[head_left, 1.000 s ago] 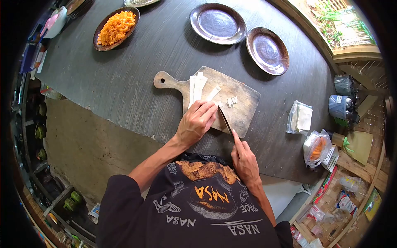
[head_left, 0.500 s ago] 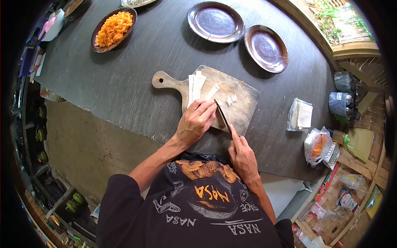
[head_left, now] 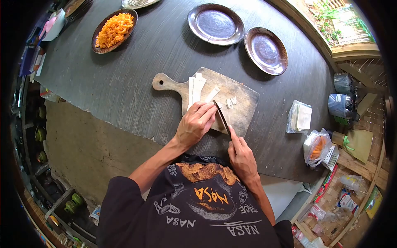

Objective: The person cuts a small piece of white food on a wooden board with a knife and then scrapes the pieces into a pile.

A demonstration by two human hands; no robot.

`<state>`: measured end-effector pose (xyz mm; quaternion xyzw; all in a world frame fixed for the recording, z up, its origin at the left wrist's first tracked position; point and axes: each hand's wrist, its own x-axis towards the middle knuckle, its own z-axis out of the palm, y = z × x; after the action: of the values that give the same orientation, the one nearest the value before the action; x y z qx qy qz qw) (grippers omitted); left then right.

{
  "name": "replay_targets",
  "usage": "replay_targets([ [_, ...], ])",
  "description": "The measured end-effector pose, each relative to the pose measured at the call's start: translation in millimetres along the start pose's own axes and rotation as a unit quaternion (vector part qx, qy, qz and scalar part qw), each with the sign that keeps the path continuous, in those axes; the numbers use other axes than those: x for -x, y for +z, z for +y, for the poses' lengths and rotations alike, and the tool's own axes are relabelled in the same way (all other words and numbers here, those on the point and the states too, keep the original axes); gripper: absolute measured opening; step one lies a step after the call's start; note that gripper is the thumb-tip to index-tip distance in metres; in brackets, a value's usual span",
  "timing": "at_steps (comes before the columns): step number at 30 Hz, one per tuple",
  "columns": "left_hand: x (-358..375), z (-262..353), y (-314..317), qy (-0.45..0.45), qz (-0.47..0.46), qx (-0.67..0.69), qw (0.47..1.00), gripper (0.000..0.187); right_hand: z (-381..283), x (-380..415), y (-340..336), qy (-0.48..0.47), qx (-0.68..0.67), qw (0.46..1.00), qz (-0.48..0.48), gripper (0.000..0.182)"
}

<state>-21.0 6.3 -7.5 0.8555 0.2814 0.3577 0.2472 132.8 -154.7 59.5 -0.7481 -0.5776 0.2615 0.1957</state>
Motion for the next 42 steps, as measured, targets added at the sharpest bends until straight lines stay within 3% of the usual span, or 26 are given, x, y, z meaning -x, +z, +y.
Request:
replay_targets([
  [19,-2.1,0.6,-3.6,-0.001,0.000,0.009,1.000,0.031,-5.3,7.0,0.6,-0.001,-0.001,1.000,0.013,0.061],
  [22,-0.6,0.6,-3.4,-0.004,-0.003,0.007,1.000,0.032,-9.7,1.3,-4.1,0.042,0.002,0.999,-0.022,0.061],
  [42,0.7,-0.2,-2.5,-0.005,-0.001,0.015,1.000,0.032,-4.4,1.3,-0.4,0.008,-0.011,1.000,0.003,0.060],
])
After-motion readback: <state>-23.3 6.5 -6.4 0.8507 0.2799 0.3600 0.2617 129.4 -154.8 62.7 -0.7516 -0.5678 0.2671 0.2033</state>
